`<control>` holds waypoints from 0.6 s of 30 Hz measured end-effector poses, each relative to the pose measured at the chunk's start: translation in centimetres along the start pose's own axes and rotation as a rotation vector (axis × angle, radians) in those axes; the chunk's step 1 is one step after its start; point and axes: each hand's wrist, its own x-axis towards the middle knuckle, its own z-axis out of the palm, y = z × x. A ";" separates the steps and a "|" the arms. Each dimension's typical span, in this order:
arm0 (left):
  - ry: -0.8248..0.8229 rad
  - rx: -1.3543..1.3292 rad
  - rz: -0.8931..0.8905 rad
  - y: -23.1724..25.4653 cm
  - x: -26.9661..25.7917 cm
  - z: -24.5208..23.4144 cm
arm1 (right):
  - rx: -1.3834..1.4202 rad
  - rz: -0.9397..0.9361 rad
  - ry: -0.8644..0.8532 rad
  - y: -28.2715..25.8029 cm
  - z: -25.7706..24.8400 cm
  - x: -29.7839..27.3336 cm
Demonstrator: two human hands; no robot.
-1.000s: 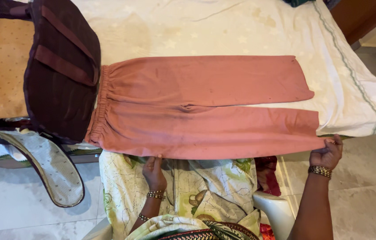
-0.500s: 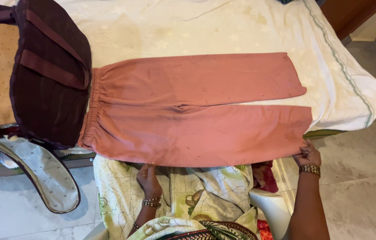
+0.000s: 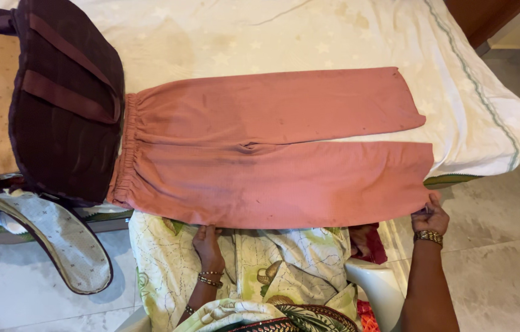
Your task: The person folds a pair of pink pants on a bed. They lay the pants flat, fold the legs together, fold the garment in half lengthwise, then fold it into a compact rectangle. Finally, they place the folded pants into a brown travel bag.
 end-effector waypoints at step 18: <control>0.058 0.371 0.339 5.4 3.4 0.2 | -1.330 -1.264 -0.031 -2.8 3.0 1.2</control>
